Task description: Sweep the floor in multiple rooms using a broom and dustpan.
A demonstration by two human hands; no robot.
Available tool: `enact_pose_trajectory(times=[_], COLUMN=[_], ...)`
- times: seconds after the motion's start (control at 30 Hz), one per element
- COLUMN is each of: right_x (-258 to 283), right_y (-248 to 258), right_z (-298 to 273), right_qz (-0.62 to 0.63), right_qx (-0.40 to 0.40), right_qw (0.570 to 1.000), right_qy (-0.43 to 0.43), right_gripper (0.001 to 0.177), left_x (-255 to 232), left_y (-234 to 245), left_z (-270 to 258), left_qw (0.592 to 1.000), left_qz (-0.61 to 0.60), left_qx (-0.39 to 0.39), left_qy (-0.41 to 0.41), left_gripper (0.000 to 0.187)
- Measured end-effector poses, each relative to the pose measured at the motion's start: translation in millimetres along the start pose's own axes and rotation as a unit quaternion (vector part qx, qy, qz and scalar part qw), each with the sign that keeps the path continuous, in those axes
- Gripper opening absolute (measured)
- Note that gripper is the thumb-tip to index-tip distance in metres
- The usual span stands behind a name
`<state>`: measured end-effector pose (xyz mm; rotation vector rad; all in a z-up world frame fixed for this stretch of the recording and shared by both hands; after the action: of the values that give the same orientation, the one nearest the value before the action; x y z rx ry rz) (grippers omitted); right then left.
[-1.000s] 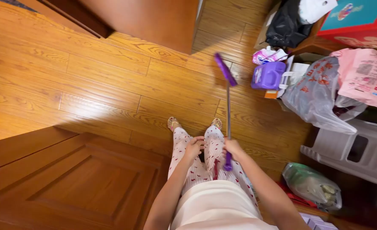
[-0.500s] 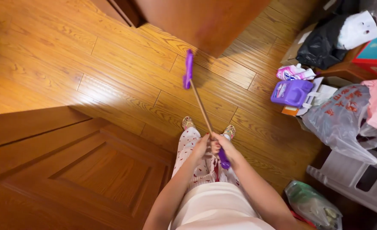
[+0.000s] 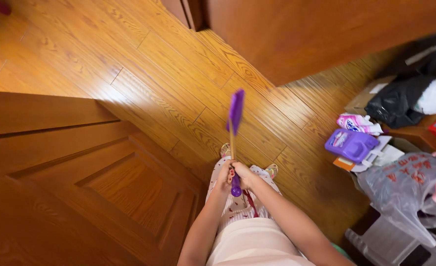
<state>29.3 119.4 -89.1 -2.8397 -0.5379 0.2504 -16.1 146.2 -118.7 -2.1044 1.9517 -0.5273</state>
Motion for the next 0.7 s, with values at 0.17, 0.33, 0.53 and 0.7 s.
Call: enact_pose_trajectory(times=[0.17,0.33,0.53,0.7], right_x=[26,37,72,98], right_y=[-13,33,26,-35], right_z=[15,-46,-26,31], right_qz=[0.006,0.049,0.010,-0.095], right_qx=[0.049,-0.003,-0.074,-0.085], right_qw=[0.999,0.997,0.988,0.989], right_qy=[0.009,0.054,0.137,0.080], right_gripper=[0.043,0.049,0.042,0.038], left_x=[-46,-1,-1,-71], left_y=[-39,-87,-48,-14], left_z=[-30,-47,71,108], left_qw=[0.996,0.991,0.985,0.991], left_qz=[0.057,0.123,0.166,0.117], left_qx=[-0.049,-0.057,-0.034,-0.033], left_qy=[-0.038,0.004,0.041,-0.055], left_gripper=[0.031,0.023,0.033,0.029])
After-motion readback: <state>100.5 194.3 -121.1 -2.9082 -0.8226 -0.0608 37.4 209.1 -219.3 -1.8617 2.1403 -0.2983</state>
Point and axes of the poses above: each hand's wrist, its own z-axis towards the middle knuckle, its own y-axis out of the back of the hand, x = y × z, the point moved 7 cm from there along z, towards the middle knuckle, and after that the axes turned 3 degrees about y, right-handed, at the moved point
